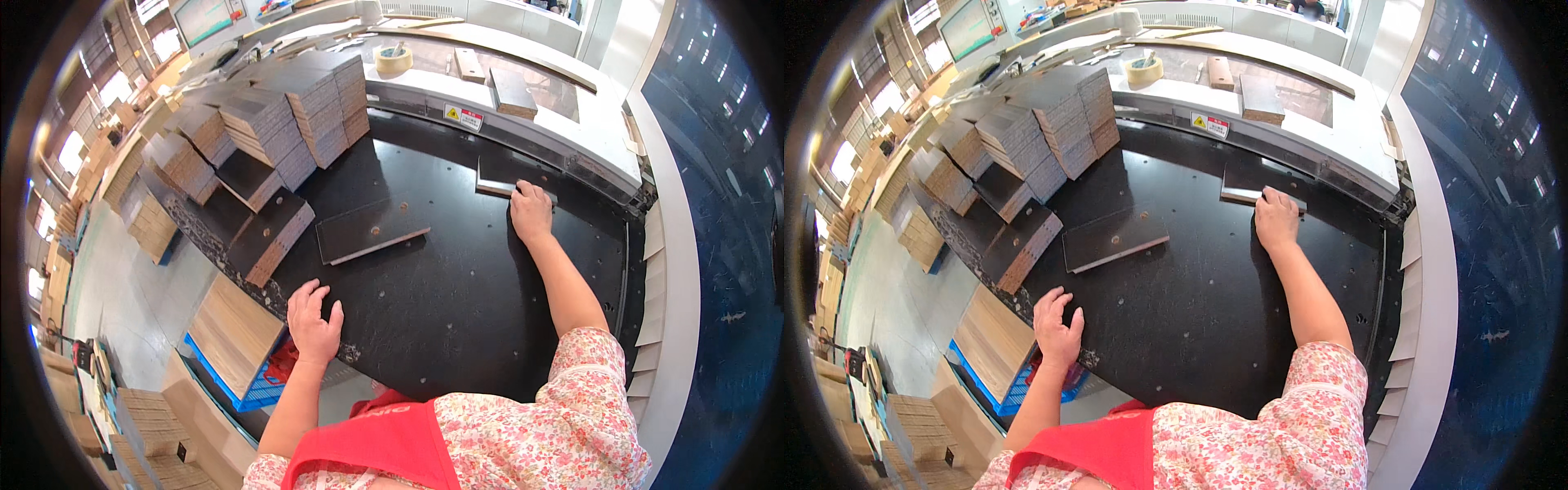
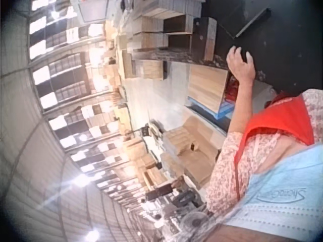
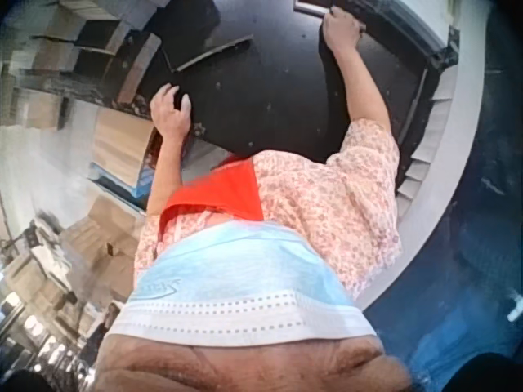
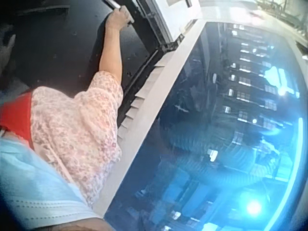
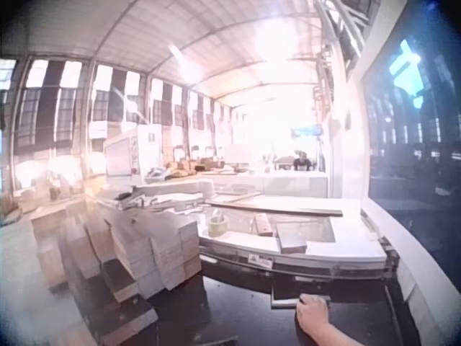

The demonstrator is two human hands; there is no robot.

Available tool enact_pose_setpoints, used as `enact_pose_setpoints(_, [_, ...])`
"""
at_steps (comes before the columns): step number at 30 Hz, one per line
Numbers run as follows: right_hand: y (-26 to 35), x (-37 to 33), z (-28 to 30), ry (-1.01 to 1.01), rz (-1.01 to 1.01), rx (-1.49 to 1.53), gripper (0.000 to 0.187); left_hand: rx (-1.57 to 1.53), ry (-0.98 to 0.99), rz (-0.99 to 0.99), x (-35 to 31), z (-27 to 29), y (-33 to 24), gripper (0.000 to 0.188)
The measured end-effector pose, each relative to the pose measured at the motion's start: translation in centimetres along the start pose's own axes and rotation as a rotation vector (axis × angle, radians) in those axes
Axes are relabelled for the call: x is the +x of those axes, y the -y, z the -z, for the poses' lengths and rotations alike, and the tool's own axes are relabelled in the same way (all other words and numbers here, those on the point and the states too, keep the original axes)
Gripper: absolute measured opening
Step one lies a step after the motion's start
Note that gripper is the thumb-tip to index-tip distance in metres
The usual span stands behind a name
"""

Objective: The person takes wood panels from a stack, places them on a surface, and organizes them into groups. The person also sorts through small items in a box and bags them.

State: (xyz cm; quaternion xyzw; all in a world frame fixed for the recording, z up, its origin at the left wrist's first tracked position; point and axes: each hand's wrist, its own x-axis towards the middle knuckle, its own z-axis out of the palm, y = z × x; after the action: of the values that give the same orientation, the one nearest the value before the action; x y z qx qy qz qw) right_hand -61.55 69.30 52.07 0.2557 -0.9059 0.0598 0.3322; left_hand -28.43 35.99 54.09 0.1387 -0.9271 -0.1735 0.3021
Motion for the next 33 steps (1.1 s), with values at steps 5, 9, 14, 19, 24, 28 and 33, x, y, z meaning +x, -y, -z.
enact_pose_setpoints(5, [2.4, -1.6, 6.8, 0.297, 0.056, 0.102, 0.027, -0.019, -0.012, 0.001, 0.0, 0.0, 0.1, 0.032])
enact_pose_setpoints(9, [1.4, -1.0, 7.3, 0.336, 0.152, 0.293, 0.042, -0.019, 0.034, 0.004, 0.4, 0.3, 0.6, 0.033])
enact_pose_setpoints(14, [2.2, -0.5, 8.4, 0.318, 0.165, 0.369, 0.032, -0.190, -0.026, -0.035, 3.2, 0.6, 3.2, 0.041])
enact_pose_setpoints(19, [8.2, 3.3, 11.1, 0.178, 0.339, 0.503, 0.026, -0.244, -0.093, 0.054, 3.9, 0.0, 4.2, 0.054])
enact_pose_setpoints(24, [17.6, 6.0, 10.7, 0.145, 0.649, 0.572, 0.018, -0.177, -0.031, -0.077, 4.6, 0.9, 3.3, 0.075])
enact_pose_setpoints(28, [21.1, 6.7, 9.1, 0.422, 0.692, 0.579, 0.018, -0.074, 0.091, -0.223, 4.8, 0.8, 3.0, 0.071])
enact_pose_setpoints(33, [28.0, 11.6, 10.0, 0.310, 0.634, 0.789, 0.027, -0.020, 0.149, -0.157, 4.3, 0.9, 3.2, 0.066])
